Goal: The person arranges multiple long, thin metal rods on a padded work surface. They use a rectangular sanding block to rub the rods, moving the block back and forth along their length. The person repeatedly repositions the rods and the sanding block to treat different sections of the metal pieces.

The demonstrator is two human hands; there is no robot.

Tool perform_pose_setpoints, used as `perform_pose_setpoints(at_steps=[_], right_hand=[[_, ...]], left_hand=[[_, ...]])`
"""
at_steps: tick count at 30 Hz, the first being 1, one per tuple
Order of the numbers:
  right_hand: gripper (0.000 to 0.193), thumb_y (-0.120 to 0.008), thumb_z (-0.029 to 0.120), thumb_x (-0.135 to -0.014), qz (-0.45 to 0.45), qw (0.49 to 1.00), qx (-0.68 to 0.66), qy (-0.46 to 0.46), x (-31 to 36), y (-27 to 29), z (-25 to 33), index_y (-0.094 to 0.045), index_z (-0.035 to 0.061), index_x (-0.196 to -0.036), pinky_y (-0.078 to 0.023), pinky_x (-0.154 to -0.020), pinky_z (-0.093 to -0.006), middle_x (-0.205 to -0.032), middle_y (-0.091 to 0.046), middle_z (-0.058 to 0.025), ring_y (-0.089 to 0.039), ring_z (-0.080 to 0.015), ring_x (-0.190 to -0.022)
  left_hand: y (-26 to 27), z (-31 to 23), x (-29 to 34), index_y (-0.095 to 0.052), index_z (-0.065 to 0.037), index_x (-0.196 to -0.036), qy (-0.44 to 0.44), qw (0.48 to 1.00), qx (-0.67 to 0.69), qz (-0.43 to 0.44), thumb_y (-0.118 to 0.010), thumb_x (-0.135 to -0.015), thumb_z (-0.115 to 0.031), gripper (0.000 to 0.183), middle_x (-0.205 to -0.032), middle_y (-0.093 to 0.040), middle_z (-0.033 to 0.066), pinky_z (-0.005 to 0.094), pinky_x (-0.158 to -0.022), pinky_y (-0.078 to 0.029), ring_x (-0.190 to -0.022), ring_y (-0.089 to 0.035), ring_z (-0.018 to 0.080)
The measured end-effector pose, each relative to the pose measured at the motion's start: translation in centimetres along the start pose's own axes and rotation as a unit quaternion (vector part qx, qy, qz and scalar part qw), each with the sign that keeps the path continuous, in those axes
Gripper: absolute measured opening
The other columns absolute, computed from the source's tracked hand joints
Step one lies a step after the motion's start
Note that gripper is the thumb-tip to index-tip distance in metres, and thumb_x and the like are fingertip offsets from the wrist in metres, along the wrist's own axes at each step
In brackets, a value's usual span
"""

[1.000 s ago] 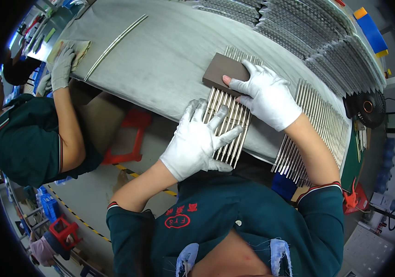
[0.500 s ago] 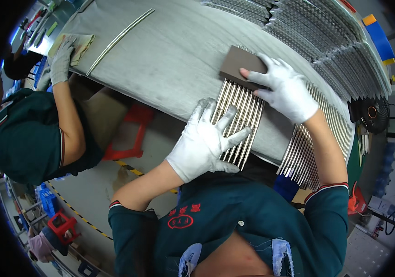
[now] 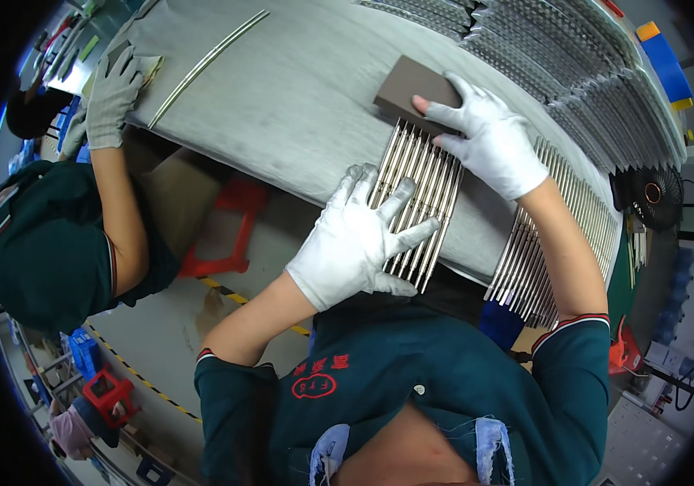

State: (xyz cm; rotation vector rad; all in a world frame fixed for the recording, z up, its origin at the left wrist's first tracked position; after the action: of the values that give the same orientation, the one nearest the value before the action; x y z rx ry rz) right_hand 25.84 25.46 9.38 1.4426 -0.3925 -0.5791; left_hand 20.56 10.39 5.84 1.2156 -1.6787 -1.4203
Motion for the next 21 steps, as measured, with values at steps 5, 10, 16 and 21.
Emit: perform_pose_setpoints(at_steps=[5, 10, 16, 21], right_hand=[[0.053, -0.075, 0.027, -0.085, 0.062, 0.998, -0.021, 0.002, 5.8, 1.2, -2.0, -0.065, 0.0351, -0.136, -0.041, -0.111, -0.0474, -0.150, -0.047, -0.0237, -0.053, -0.0400, -0.129], [0.053, -0.076, 0.026, -0.085, 0.119, 0.993, -0.023, 0.013, 8.8, 0.4, -0.1, -0.065, 0.0362, -0.136, -0.033, -0.117, -0.0523, -0.151, -0.045, -0.0236, -0.049, -0.0422, -0.132], [0.053, -0.075, 0.029, -0.085, 0.090, 0.996, -0.005, 0.027, 6.7, 0.2, 1.9, -0.064, 0.0367, -0.136, -0.034, -0.117, -0.0533, -0.150, -0.046, -0.0231, -0.052, -0.0429, -0.130], [0.051, -0.073, 0.030, -0.087, 0.081, 0.997, -0.008, 0.019, 5.0, -0.1, 3.1, -0.063, 0.0375, -0.137, -0.037, -0.115, -0.0535, -0.151, -0.045, -0.0212, -0.051, -0.0436, -0.131]], left_hand=[[0.2, -0.1, 1.1, -0.048, -0.030, -0.149, 0.020, 0.999, 0.030, -0.002, -0.066, -0.074, -0.074, 0.089, -0.146, -0.052, 0.0226, 0.0609, -0.118, -0.026, -0.135, -0.044, 0.0511], [0.1, 0.1, 2.6, -0.048, -0.022, -0.149, 0.040, 0.998, 0.057, -0.007, -0.070, -0.072, -0.071, 0.094, -0.146, -0.052, 0.0230, 0.0604, -0.119, -0.025, -0.136, -0.046, 0.0464], [1.5, 3.6, 4.3, -0.049, -0.025, -0.148, 0.116, 0.992, -0.013, -0.048, -0.078, -0.063, -0.063, 0.097, -0.142, -0.054, 0.0246, 0.0613, -0.116, -0.028, -0.133, -0.048, 0.0470], [1.7, 3.4, 4.2, -0.050, -0.030, -0.148, 0.112, 0.993, -0.014, -0.028, -0.081, -0.061, -0.061, 0.097, -0.142, -0.054, 0.0228, 0.0622, -0.115, -0.029, -0.132, -0.050, 0.0447]])
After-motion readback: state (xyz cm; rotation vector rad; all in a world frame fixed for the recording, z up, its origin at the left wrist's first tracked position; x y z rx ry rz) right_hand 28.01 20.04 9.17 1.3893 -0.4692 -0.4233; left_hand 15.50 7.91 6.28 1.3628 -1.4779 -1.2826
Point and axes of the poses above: each hand's wrist, its own x-axis away from the middle knuckle, its own y-axis out of the back of the hand, z = x × y, the point moved 9 cm from there along -x, towards the middle knuckle
